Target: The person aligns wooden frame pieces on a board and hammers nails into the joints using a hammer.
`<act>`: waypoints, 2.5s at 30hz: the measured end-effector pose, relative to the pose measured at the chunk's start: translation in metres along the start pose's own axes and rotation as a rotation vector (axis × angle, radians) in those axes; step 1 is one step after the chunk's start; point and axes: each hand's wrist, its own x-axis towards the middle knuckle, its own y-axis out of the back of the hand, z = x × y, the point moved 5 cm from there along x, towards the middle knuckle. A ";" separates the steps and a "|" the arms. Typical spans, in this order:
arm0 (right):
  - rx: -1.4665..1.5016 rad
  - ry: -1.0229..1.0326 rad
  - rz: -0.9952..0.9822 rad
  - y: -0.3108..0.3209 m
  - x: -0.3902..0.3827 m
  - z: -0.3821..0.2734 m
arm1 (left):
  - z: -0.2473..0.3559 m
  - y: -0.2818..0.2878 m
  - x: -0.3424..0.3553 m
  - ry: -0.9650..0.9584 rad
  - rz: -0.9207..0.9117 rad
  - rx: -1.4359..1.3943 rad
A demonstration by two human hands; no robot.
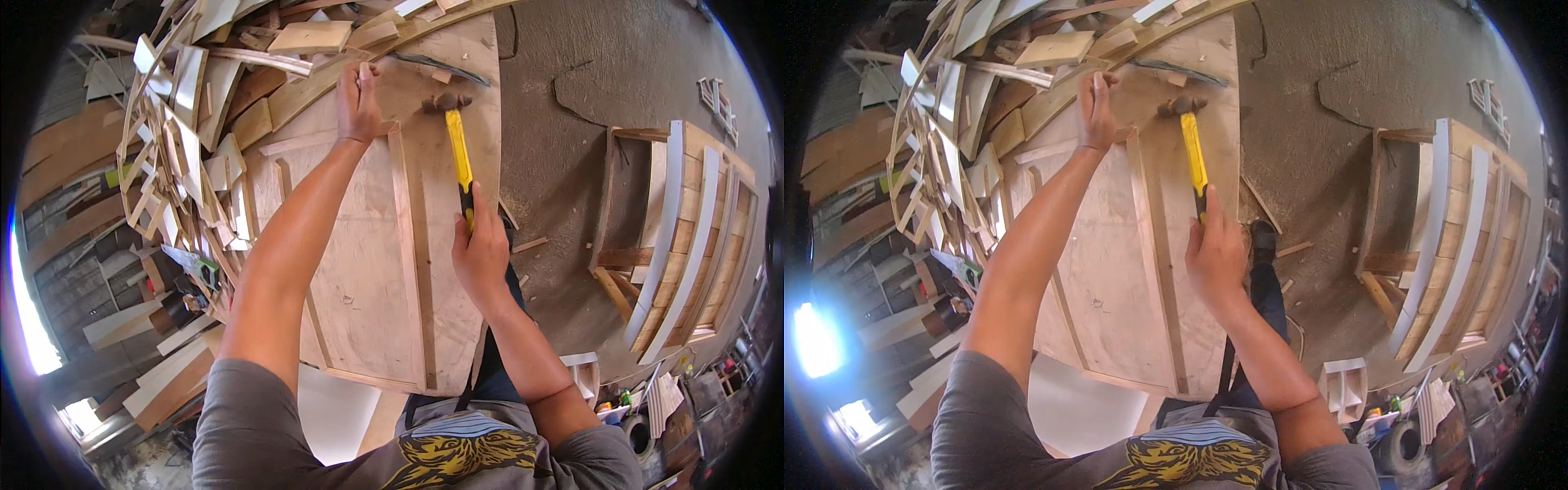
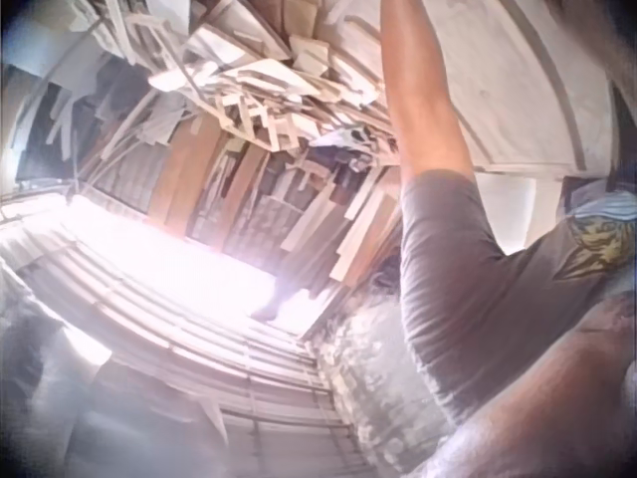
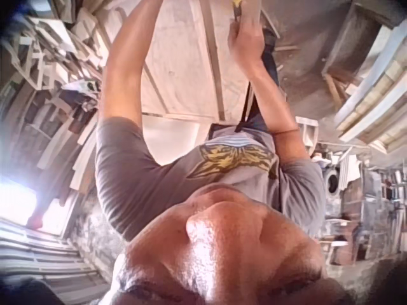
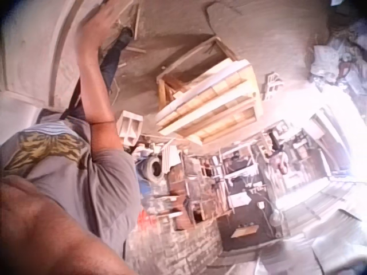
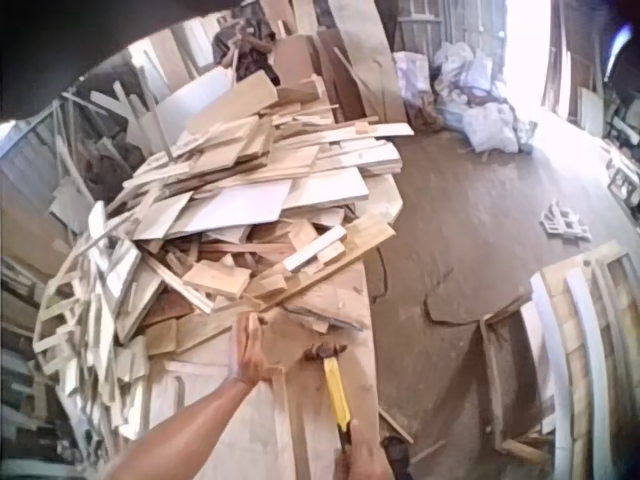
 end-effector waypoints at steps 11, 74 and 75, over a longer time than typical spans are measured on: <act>-0.530 0.340 0.156 -0.003 -0.008 -0.022 | 0.070 0.136 -0.145 -0.133 0.240 0.267; -0.390 1.530 -1.389 -0.357 -0.350 -0.151 | 0.044 0.219 -0.688 0.923 1.354 0.119; -0.347 1.490 -1.401 -0.358 -0.346 -0.147 | 0.046 0.220 -0.684 0.917 1.346 0.128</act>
